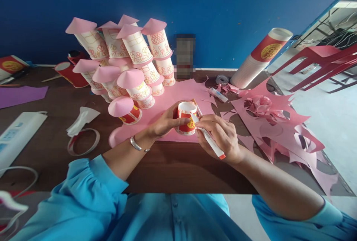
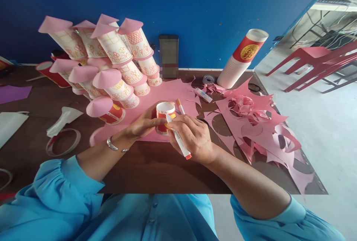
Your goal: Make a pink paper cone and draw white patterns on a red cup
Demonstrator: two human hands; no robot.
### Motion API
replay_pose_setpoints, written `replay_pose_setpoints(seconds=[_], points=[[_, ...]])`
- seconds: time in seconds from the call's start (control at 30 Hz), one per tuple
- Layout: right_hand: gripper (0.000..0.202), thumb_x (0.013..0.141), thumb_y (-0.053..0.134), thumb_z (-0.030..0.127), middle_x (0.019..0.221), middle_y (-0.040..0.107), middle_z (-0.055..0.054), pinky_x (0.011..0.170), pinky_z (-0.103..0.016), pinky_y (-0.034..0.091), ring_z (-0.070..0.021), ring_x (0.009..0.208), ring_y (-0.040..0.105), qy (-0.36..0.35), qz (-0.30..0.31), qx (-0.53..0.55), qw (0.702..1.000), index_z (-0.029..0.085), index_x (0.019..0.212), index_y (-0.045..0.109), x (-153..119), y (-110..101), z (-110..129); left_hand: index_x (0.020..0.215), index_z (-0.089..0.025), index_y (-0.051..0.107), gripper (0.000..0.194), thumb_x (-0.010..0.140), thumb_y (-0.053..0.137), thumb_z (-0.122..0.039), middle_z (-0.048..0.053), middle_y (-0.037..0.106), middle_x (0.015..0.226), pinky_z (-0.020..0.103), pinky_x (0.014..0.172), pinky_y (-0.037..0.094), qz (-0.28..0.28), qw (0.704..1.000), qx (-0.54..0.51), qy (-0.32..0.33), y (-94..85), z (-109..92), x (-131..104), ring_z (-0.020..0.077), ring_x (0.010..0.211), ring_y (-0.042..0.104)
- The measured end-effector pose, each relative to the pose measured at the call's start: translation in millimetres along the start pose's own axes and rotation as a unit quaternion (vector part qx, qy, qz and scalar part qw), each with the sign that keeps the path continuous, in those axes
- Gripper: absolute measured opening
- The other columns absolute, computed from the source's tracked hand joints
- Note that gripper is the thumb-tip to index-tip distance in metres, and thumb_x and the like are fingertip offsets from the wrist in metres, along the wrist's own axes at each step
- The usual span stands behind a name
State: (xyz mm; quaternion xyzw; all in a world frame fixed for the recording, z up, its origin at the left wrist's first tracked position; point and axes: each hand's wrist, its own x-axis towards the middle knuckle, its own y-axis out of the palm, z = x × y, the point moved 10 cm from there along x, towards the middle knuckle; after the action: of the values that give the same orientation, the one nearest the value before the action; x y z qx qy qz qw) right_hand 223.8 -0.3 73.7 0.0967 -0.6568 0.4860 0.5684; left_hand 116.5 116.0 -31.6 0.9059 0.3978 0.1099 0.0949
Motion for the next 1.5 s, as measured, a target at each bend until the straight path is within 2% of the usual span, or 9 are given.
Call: replay_pose_setpoints(seconds=[0.1,0.3,0.47,0.8,1.23,1.5], points=[[0.018,0.106,0.064,0.012,0.092,0.079,-0.003,0.066,-0.029,0.064,-0.0178,0.075,0.078,0.001,0.000,-0.005,1.000,0.024,0.119,0.063,-1.4,0.2,-0.4,0.137,-0.023,0.072,0.055,0.091,0.094,-0.043,0.009,0.079,0.129,0.044,0.109,0.058,0.000,1.000,-0.007,0.001,0.7,-1.8,0.1,0.0288,0.121,0.073],[0.017,0.106,0.063,0.013,0.092,0.080,-0.004,0.068,-0.029,0.065,-0.0183,0.076,0.079,0.004,-0.001,-0.011,1.000,0.024,0.119,0.064,-2.3,1.1,-1.3,0.141,-0.023,0.071,0.061,0.089,0.095,-0.043,0.009,0.078,0.132,0.044,0.109,0.058,-0.010,1.000,0.000,-0.024,-4.4,6.3,-1.8,0.0291,0.121,0.073],[0.017,0.104,0.064,0.011,0.091,0.080,-0.005,0.067,-0.029,0.064,-0.0191,0.075,0.079,-0.001,0.005,-0.010,1.000,0.022,0.116,0.064,1.0,0.7,0.3,0.143,-0.024,0.071,0.063,0.089,0.095,-0.046,0.009,0.078,0.134,0.046,0.114,0.058,-0.003,1.000,0.010,-0.015,-4.2,6.5,-1.5,0.0303,0.126,0.073],[0.024,0.100,0.065,0.009,0.090,0.081,-0.003,0.066,-0.028,0.063,-0.0196,0.075,0.080,0.008,0.018,-0.009,1.000,0.024,0.118,0.064,-0.2,3.5,-2.2,0.142,-0.021,0.070,0.061,0.090,0.095,-0.044,0.011,0.079,0.132,0.041,0.108,0.057,0.007,1.000,0.001,0.001,-3.7,5.0,0.3,0.0284,0.122,0.073],[0.020,0.101,0.066,0.008,0.091,0.081,-0.005,0.067,-0.029,0.062,-0.0194,0.075,0.079,-0.001,0.019,-0.005,1.000,0.022,0.117,0.064,-0.1,3.7,1.0,0.142,-0.021,0.071,0.065,0.088,0.096,-0.046,0.012,0.078,0.132,0.040,0.104,0.058,0.002,1.000,0.012,-0.009,-5.6,7.2,0.5,0.0286,0.120,0.072],[0.017,0.104,0.064,0.011,0.089,0.081,-0.003,0.066,-0.027,0.062,-0.0179,0.074,0.078,-0.001,0.025,-0.019,0.999,0.023,0.116,0.063,1.0,2.7,0.7,0.142,-0.021,0.071,0.065,0.088,0.096,-0.047,0.013,0.078,0.133,0.042,0.106,0.057,0.009,1.000,0.012,0.003,-3.8,4.8,0.7,0.0302,0.123,0.073]])
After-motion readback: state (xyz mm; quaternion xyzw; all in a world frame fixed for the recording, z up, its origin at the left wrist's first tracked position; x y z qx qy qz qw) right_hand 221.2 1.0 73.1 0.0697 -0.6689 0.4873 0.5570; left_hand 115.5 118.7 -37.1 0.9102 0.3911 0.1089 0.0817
